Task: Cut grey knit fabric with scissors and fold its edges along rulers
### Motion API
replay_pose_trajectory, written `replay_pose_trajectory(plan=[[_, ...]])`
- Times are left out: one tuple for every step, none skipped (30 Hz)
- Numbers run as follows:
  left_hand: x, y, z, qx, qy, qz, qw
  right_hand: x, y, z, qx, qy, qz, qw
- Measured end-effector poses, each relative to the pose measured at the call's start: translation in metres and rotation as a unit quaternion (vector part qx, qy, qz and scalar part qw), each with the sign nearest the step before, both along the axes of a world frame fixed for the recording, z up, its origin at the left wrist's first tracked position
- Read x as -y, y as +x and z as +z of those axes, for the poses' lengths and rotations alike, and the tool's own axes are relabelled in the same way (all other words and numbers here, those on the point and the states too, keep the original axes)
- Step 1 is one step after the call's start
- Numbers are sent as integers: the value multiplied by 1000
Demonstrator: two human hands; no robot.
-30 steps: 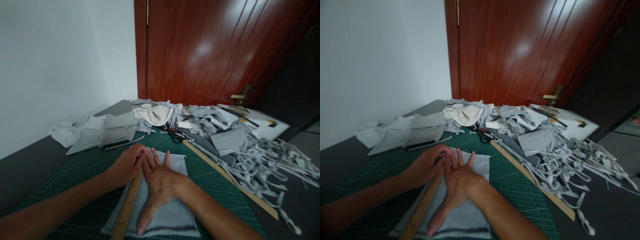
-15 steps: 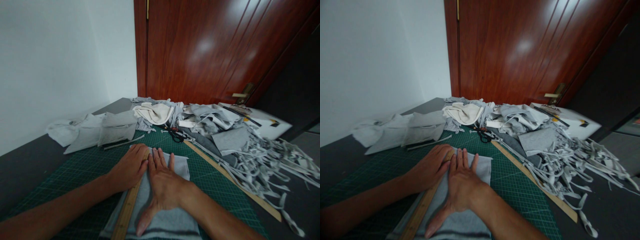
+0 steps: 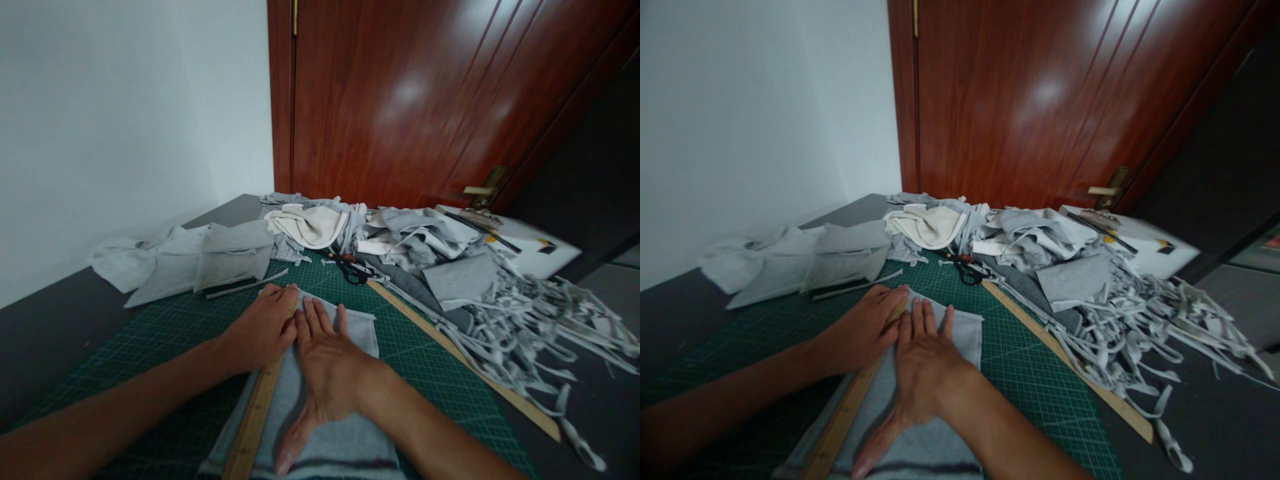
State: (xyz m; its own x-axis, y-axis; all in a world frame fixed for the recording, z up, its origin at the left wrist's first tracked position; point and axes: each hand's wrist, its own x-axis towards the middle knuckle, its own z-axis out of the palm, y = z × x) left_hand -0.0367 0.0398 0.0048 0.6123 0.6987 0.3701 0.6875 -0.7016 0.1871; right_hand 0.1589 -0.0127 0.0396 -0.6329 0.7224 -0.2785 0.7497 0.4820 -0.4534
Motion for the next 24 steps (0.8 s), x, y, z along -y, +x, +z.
replay_pose_trajectory(plan=[[-1, 0, 0, -3, 2, -2, 1000, 0, 0, 1, 5, -2, 1, 1000], [-2, 0, 1, -8, 4, -5, 1000, 0, 0, 2, 7, -3, 2, 1000], [-3, 0, 1, -13, 6, -9, 1000, 0, 0, 2, 6, -3, 4, 1000], [-4, -1, 1, -19, 8, -12, 1000, -1, 0, 2, 4, -4, 5, 1000], [-6, -1, 0, -24, 11, -15, 1000, -1, 0, 2, 3, -4, 6, 1000], [-7, -2, 0, -28, 14, -17, 999, -1, 0, 2, 4, -5, 8, 1000], [-8, -2, 0, -30, 17, -19, 999, 0, 0, 3, 6, -6, 9, 1000], [-10, -2, 0, -32, 20, -21, 999, 0, 0, 3, 10, -6, 11, 1000], [-12, -3, 0, -33, 23, -23, 999, 0, 0, 5, 16, -6, 12, 1000], [-14, -3, 0, -34, 26, -25, 999, 1, 0, 6, 20, -7, 13, 1000], [-17, -3, 1, -35, 28, -28, 999, 2, 0, 7, 22, -7, 14, 1000], [-19, -3, 1, -35, 31, -30, 998, 2, 0, 8, 24, -8, 14, 1000], [-21, -3, 2, -34, 34, -32, 998, 2, 0, 8, 26, -10, 14, 1000], [-23, -3, 2, -33, 37, -32, 998, 2, 0, 9, 27, -12, 14, 999], [-25, -3, 2, -31, 40, -32, 998, 2, -1, 8, 26, -12, 15, 999], [-27, -3, 2, -30, 44, -31, 998, 2, -1, 8, 26, -12, 15, 999], [-29, -3, 1, -29, 47, -31, 998, 2, -1, 8, 27, -12, 15, 999], [-31, -3, 0, -28, 51, -30, 998, 2, -1, 7, 28, -11, 15, 999], [-32, -3, 0, -27, 54, -29, 998, 2, -1, 7, 30, -10, 15, 999], [-34, -3, -1, -27, 57, -27, 998, 2, -1, 6, 32, -8, 13, 999], [-36, -3, -2, -26, 59, -26, 998, 2, -2, 6, 33, -5, 11, 999], [-39, -3, -3, -25, 62, -24, 997, 3, -2, 6, 33, -2, 8, 999], [-41, -3, -4, -24, 64, -23, 997, 3, -2, 7, 32, 0, 6, 999], [-43, -3, -4, -23, 66, -22, 997, 3, -2, 7, 30, 1, 5, 1000]])
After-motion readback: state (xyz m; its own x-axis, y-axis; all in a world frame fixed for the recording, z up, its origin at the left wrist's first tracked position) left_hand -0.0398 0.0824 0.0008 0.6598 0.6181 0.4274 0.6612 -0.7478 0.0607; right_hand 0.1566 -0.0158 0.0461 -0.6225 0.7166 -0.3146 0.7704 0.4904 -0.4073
